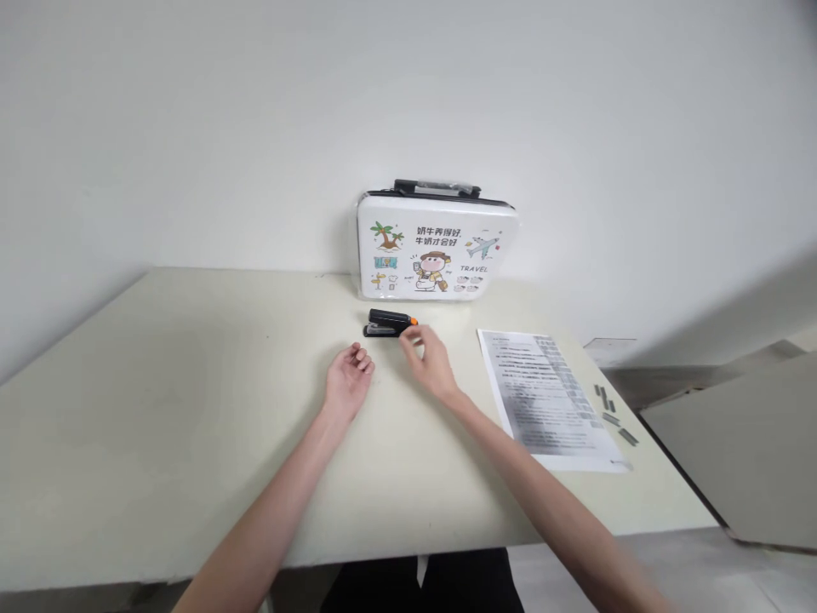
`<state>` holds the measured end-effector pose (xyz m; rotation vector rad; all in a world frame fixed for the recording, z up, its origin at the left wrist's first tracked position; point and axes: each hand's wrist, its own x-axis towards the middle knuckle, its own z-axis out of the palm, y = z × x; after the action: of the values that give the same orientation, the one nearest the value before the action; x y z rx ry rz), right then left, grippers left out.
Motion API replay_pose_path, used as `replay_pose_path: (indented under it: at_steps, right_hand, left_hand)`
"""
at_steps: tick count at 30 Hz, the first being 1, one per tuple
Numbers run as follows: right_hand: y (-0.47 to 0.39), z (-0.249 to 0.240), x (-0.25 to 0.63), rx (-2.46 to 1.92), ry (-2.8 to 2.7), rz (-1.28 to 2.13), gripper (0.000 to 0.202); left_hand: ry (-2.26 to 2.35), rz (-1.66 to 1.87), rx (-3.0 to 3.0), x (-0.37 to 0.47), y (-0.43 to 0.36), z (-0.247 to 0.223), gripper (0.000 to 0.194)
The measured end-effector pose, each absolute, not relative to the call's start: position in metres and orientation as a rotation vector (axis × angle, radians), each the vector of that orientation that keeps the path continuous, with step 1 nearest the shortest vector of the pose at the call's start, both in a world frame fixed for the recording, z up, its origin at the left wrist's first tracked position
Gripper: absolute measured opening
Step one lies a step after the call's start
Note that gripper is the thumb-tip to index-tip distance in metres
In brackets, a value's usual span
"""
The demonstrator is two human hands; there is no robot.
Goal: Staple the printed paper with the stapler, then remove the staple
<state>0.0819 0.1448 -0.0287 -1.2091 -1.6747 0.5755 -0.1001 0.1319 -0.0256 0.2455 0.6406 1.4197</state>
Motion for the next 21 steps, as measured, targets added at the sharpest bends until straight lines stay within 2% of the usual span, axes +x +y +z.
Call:
replay_pose_path:
  at_steps: [6,11,21]
  right_hand:
    - [0.096,-0.031,0.063,-1.168,-1.715,1.021,0.024]
    - [0.090,-0.030,0.066,-1.267,-1.671,0.979,0.028]
    - [0.087,-0.043,0.070,-1.176,-1.531,0.926,0.021]
  left_hand:
    - [0.581,1.352,0.240,-0.085,0.116,-0.017,0.010]
    - [0.563,1.298,0.254,-0.075,0.106,-0.013,0.010]
    - [0.589,1.262,0.330,-0.068,0.106,-0.009,0.009]
